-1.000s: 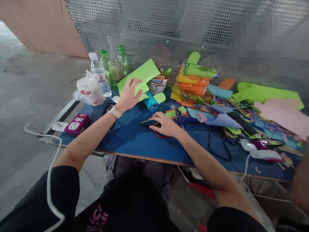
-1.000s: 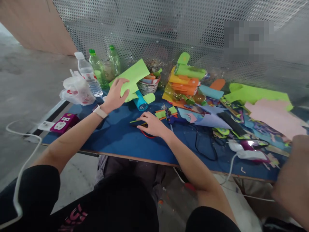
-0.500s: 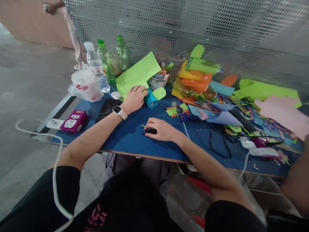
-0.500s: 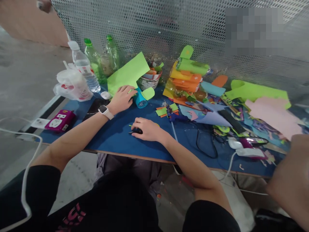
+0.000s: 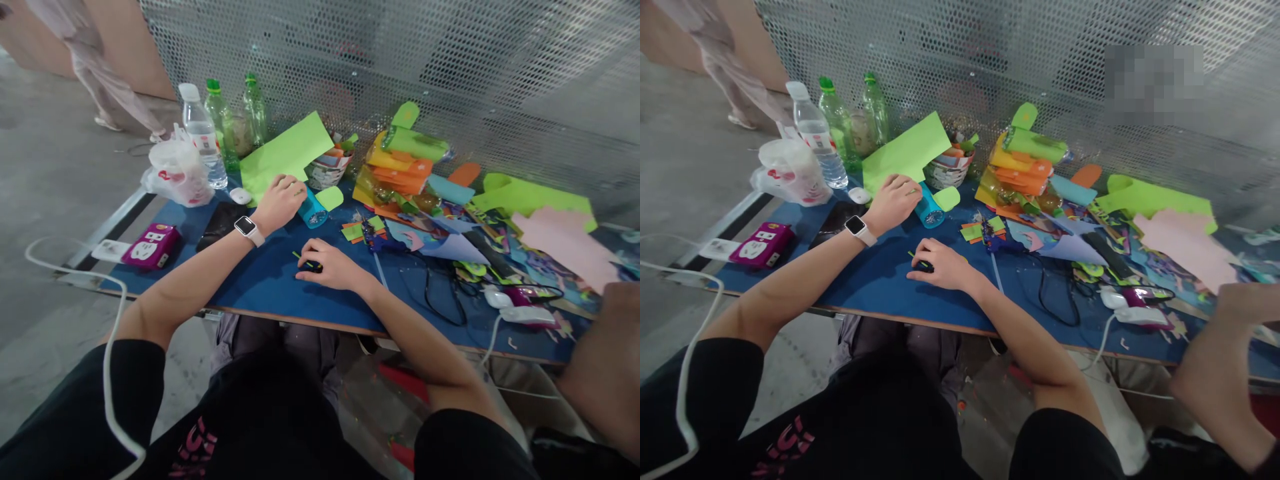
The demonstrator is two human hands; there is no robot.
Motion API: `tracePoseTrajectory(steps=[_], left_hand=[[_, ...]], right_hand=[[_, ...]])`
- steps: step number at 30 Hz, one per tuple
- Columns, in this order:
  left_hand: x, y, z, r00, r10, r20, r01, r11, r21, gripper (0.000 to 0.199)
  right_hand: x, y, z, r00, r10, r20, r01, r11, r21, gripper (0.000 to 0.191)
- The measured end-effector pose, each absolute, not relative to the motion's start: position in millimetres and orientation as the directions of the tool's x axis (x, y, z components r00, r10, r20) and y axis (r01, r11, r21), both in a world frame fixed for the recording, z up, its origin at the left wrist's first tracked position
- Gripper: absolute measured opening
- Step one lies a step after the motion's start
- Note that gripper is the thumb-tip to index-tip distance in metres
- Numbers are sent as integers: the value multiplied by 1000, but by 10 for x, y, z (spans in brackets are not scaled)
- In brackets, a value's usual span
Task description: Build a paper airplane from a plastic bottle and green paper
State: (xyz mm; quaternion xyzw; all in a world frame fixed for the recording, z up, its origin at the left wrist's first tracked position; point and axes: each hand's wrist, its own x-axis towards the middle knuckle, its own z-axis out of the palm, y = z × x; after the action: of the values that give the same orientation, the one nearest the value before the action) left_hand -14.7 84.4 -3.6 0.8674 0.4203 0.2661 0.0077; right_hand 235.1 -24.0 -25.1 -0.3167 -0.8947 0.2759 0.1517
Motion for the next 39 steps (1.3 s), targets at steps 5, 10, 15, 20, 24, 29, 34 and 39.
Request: tracePoseTrajectory(steps=[5, 10, 15, 20, 24, 29, 34, 39], left_hand=[[-168, 643, 21, 563, 680, 469, 689, -700, 188, 47], [-280, 556, 28, 525, 625, 578, 680, -716, 156, 47], [-447, 669, 41, 544, 573, 612, 627, -763, 156, 35], [-574, 770, 15, 574, 573, 585, 595, -783, 184, 40], [-635, 853, -81, 440, 663, 605, 645, -702, 301, 37], [-579, 1022, -213, 176, 791, 586, 457, -593, 663, 78], [-437, 1100, -228, 13, 975, 220, 123, -220, 968, 104], [-440, 1066, -200, 37, 985, 169, 67, -171, 983, 96]], right_hand=[[2342, -216, -291, -733, 671, 105, 495, 634, -594, 38], [2326, -202, -323, -737, 664, 126, 481, 646, -593, 35], [2333, -187, -343, -709, 689, 150, 487, 633, -602, 33], [2329, -175, -317, -621, 756, 205, 539, 602, -589, 36], [2373, -99, -341, -348, 917, 197, 699, 393, -597, 69], [2434, 26, -433, -154, 947, 281, 775, 292, -560, 92], [2346, 152, -456, -71, 933, 352, 638, 313, -703, 96], [2325, 234, -441, -56, 891, 451, 575, 399, -714, 89]])
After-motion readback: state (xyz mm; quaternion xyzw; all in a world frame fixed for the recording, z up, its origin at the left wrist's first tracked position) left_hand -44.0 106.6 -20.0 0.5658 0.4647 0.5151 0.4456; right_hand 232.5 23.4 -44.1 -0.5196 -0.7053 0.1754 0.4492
